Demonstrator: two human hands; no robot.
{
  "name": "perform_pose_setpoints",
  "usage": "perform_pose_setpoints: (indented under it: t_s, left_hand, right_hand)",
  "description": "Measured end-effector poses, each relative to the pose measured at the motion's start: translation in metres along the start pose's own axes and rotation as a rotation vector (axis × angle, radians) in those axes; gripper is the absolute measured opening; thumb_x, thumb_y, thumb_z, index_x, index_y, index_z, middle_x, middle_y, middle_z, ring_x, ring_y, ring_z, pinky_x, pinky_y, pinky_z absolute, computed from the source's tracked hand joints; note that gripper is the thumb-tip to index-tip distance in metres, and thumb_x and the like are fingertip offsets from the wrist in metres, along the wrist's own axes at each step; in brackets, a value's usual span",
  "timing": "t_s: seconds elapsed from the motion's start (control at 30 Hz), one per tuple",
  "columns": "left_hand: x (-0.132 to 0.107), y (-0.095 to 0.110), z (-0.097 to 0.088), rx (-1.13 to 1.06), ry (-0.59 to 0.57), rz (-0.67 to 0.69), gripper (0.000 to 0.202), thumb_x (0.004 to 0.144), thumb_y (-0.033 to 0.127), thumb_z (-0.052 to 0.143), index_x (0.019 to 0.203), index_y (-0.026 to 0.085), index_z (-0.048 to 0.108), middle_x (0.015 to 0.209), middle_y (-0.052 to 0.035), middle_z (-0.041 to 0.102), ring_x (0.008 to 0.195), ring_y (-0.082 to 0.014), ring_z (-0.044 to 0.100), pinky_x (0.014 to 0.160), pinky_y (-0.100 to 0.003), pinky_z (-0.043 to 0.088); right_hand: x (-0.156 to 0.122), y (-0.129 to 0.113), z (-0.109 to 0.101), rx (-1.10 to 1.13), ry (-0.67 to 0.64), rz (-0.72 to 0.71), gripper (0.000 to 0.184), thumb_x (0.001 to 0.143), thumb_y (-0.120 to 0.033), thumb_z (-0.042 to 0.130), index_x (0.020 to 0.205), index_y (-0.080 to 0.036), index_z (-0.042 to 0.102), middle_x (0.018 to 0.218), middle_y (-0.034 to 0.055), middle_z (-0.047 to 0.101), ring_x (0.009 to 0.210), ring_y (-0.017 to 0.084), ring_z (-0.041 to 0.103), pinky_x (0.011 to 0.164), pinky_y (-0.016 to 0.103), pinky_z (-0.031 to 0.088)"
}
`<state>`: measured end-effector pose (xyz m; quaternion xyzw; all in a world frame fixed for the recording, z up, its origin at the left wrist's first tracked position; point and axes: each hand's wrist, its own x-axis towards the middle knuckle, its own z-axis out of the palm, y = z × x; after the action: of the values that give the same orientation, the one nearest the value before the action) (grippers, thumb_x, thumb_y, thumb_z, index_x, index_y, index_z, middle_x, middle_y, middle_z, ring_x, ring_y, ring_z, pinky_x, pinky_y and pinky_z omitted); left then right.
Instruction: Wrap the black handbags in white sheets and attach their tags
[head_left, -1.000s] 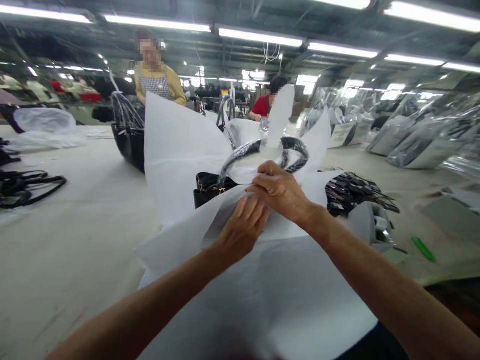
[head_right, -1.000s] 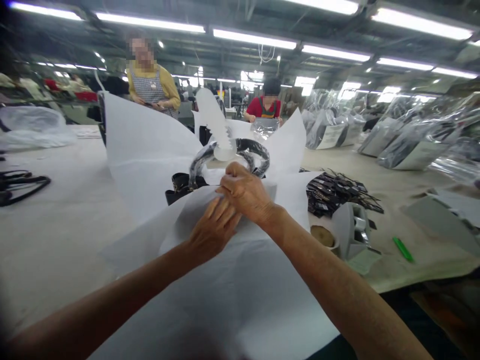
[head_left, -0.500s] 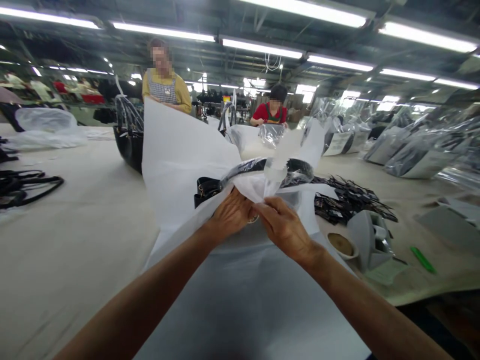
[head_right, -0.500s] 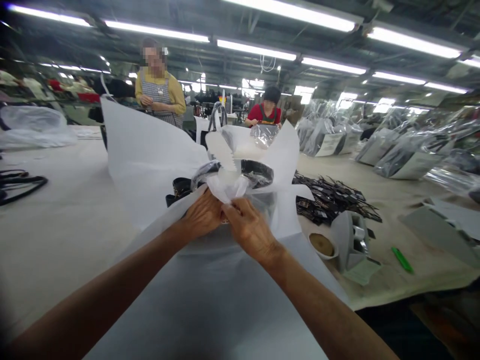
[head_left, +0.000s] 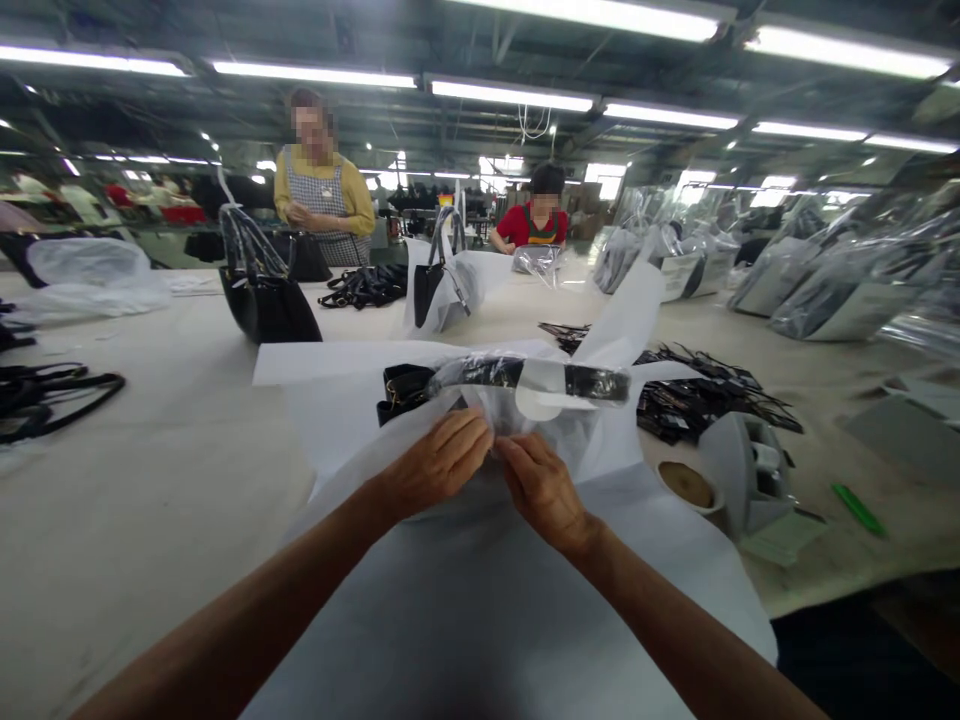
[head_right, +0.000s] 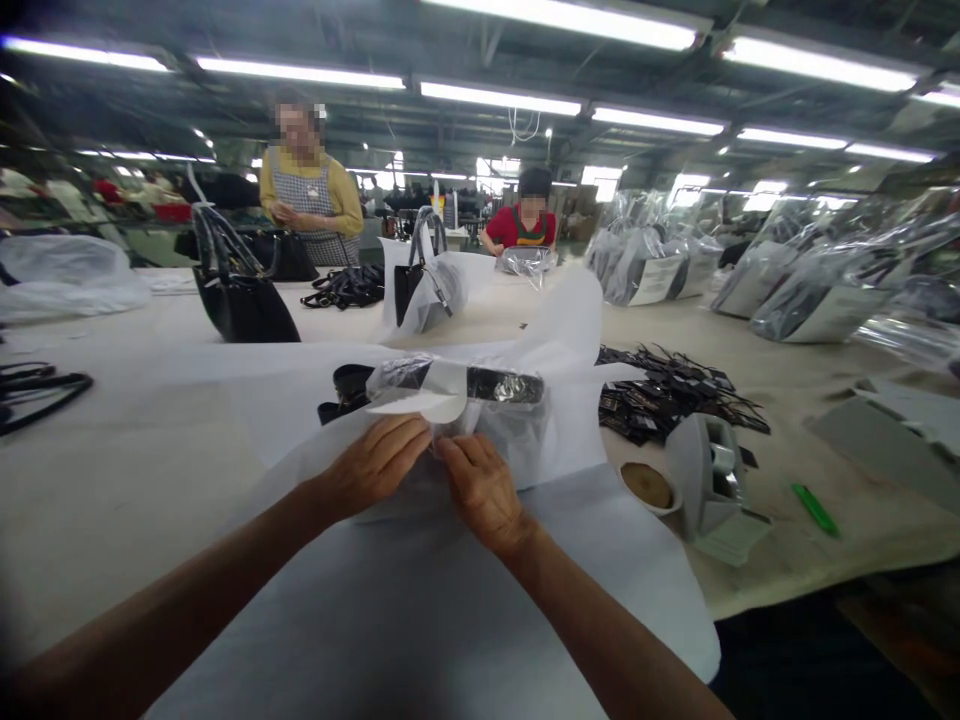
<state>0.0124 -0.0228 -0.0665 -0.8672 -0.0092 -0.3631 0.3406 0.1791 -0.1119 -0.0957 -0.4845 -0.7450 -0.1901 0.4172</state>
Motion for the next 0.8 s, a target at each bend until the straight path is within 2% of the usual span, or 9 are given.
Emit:
perform_pose_setpoints:
  t_s: [0.1,0.2,0.3,0.43,0.5,0.63,0.7,0.8]
  left_hand:
    - [0.012,0.006,0.001,-0.002,-0.056,0.017,0.030,0.091,0.012,0.046,0.119,0.007,0.052,0.114,-0.0133,0.064,0.116,-0.0238,0.054,0.100,-0.041,0.045]
    - [0.017,0.009,0.002,0.047,-0.132,0.014,0.024,0.091,0.009,0.043,0.111,0.005,0.056,0.104,-0.0126,0.066,0.105,-0.0213,0.060,0.099,-0.042,0.044]
    - [0.013,0.012,0.002,0.047,-0.151,0.016,0.022,0.091,0.006,0.040,0.104,0.007,0.058,0.096,-0.0102,0.067,0.092,-0.0190,0.062,0.092,-0.041,0.046]
    - [0.008,0.018,0.002,0.021,-0.148,-0.023,0.026,0.091,0.006,0.039,0.110,0.009,0.057,0.099,-0.0093,0.065,0.095,-0.0187,0.061,0.092,-0.040,0.044]
    - [0.008,0.021,0.003,0.020,-0.140,-0.040,0.028,0.091,0.008,0.041,0.113,0.010,0.057,0.101,-0.0102,0.065,0.095,-0.0189,0.060,0.093,-0.040,0.043]
    - [0.007,0.026,0.007,0.014,-0.086,-0.032,0.030,0.088,0.008,0.046,0.114,0.014,0.059,0.096,-0.0109,0.065,0.089,-0.0206,0.061,0.090,-0.041,0.044]
    - [0.003,0.026,0.011,0.015,-0.076,-0.016,0.034,0.085,0.005,0.047,0.114,0.014,0.060,0.094,-0.0113,0.065,0.090,-0.0220,0.060,0.090,-0.042,0.045]
    - [-0.006,0.028,0.021,0.027,-0.092,-0.027,0.039,0.082,0.001,0.047,0.117,0.014,0.060,0.099,-0.0123,0.064,0.097,-0.0244,0.059,0.091,-0.042,0.044]
  right_hand:
    - [-0.004,0.000,0.000,-0.008,-0.006,0.003,0.024,0.090,-0.010,0.040,0.100,-0.018,0.061,0.079,0.0068,0.060,0.076,0.020,0.054,0.068,0.033,0.054]
    - [-0.011,0.000,-0.001,0.034,-0.019,0.014,0.033,0.088,-0.005,0.040,0.114,-0.017,0.057,0.092,0.0098,0.062,0.086,0.021,0.057,0.076,0.033,0.055]
    - [-0.021,0.001,-0.003,0.077,-0.028,0.016,0.042,0.088,-0.005,0.042,0.128,-0.018,0.049,0.106,0.0125,0.061,0.099,0.021,0.058,0.086,0.034,0.054]
    - [-0.036,0.000,-0.009,0.068,-0.039,0.028,0.052,0.088,-0.007,0.044,0.138,-0.023,0.040,0.119,0.0118,0.059,0.111,0.022,0.057,0.093,0.038,0.052]
    - [-0.045,0.000,-0.018,0.048,-0.031,0.047,0.054,0.088,-0.006,0.046,0.138,-0.024,0.040,0.122,0.0116,0.058,0.113,0.021,0.056,0.092,0.036,0.052]
    - [-0.069,0.019,-0.050,-0.054,0.009,0.187,0.044,0.087,-0.009,0.049,0.128,-0.024,0.051,0.118,0.0109,0.060,0.108,0.020,0.059,0.089,0.034,0.053]
    - [-0.087,0.044,-0.075,-0.164,0.072,0.290,0.035,0.087,-0.013,0.050,0.119,-0.024,0.058,0.111,0.0098,0.063,0.103,0.019,0.060,0.088,0.035,0.052]
    - [-0.117,0.091,-0.124,-0.380,0.173,0.509,0.022,0.086,-0.020,0.049,0.102,-0.020,0.064,0.101,0.0107,0.066,0.097,0.022,0.061,0.089,0.040,0.049]
